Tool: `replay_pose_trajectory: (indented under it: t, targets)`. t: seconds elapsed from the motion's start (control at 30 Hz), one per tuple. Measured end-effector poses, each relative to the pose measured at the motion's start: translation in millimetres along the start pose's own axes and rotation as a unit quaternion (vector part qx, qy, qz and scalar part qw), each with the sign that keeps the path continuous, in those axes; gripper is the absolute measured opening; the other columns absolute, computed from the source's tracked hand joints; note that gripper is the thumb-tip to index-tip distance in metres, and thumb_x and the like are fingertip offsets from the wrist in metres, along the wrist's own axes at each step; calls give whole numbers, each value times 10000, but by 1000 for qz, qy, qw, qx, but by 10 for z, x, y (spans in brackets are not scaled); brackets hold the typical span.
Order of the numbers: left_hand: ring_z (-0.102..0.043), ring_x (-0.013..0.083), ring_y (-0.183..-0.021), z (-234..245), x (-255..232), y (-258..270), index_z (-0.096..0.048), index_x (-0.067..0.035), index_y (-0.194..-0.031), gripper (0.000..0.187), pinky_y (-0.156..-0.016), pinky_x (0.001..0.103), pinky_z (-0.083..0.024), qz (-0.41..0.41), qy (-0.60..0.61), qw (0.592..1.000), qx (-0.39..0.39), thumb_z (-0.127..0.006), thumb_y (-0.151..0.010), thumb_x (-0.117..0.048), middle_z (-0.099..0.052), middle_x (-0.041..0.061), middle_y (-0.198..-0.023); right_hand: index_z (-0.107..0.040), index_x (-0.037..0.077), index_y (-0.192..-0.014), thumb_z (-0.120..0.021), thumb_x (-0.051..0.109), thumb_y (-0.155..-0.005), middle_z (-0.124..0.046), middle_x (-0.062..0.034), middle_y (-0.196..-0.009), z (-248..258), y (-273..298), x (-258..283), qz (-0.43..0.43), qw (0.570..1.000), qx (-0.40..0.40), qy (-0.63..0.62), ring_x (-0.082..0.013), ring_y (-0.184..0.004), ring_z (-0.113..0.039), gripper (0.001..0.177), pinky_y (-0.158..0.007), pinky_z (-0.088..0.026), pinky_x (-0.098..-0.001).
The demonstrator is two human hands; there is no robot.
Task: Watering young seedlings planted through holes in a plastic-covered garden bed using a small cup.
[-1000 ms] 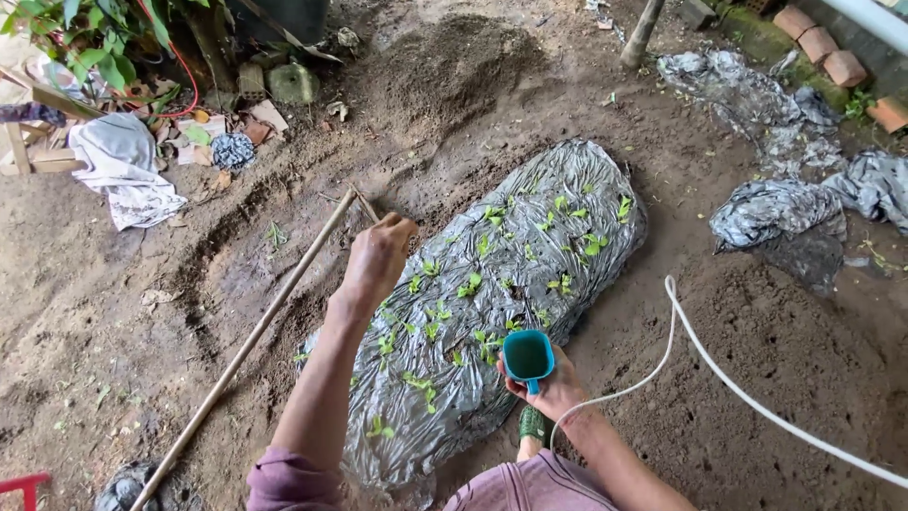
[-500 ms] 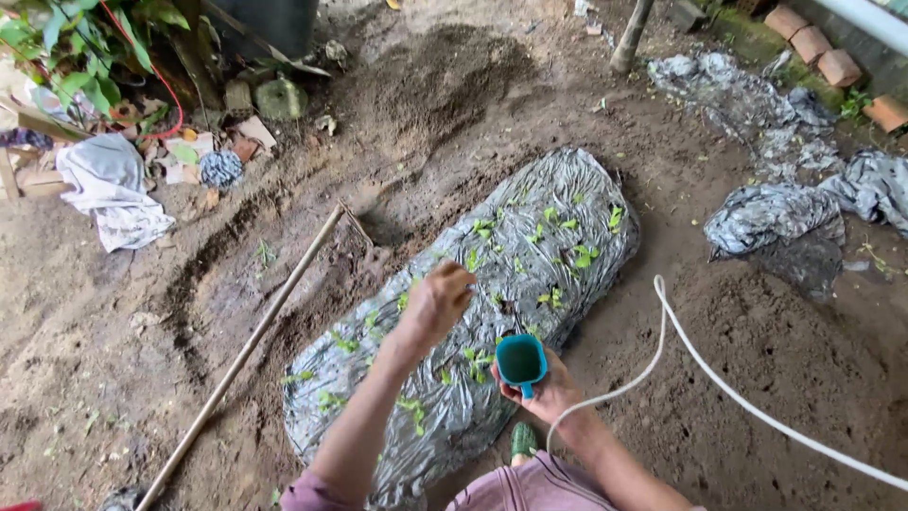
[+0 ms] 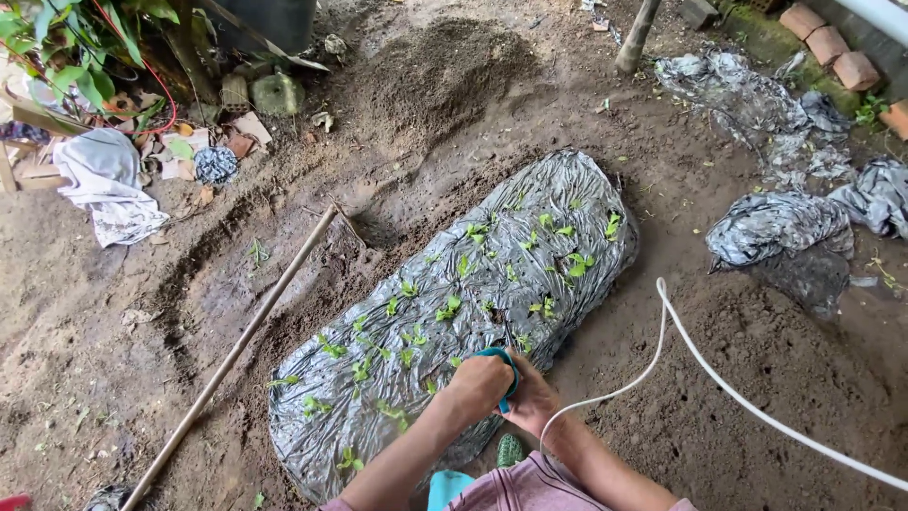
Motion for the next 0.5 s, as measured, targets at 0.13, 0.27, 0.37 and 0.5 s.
replay_pose_trajectory:
  t: [0.13,0.27,0.37,0.5]
  targets:
    - [-645,164,-666,-171,47,-140,-696,-40,-1000,154,-644,329,-617,21,1,999,42,-712,-1005,-192,-690,58,-836,-705,168,-1048,-689,564,-827,-714,-91,-1033,-47,64,37,12,998,42,33,-273,-970,-627,453,-809,-507,-463]
    - [-634,143,-670,-185,26,-244,-702,-53,-1049,158,-657,311,-611,1,-20,999,37,-743,-980,-189,-695,49,-849,-705,62,-1075,-686,529,-825,-718,-120,-976,-106,210,148,39,998,12,53,-274,-873,-640,530,-806,-552,-453]
    - [-696,191,-663,295,-55,3,-668,0,-1162,227,-542,270,-615,-2,90,996,24,-603,-1091,-206,-711,125,-929,-656,64,-1212,-730,509,-721,-660,-175,-1135,9,131,258,46,998,-21,35,-323,-989,-582,666,-862,-513,-463]
    - [-739,354,-1039,1315,13,279,-679,7,-1197,319,-735,352,-691,-54,132,979,-147,-452,-1003,117,-522,269,-1462,-541,80,-1287,-735,441,-765,-574,-273,-1219,-92,337,486,56,994,-78,-50,-416,-992,-567,663,-752,-522,-476]
Point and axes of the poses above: each hand's wrist, its own y-axis away from the middle knuckle, its own z-axis out of the back of the hand, x = y × z, the point moved 5 cm from there along -y, towards the middle knuckle
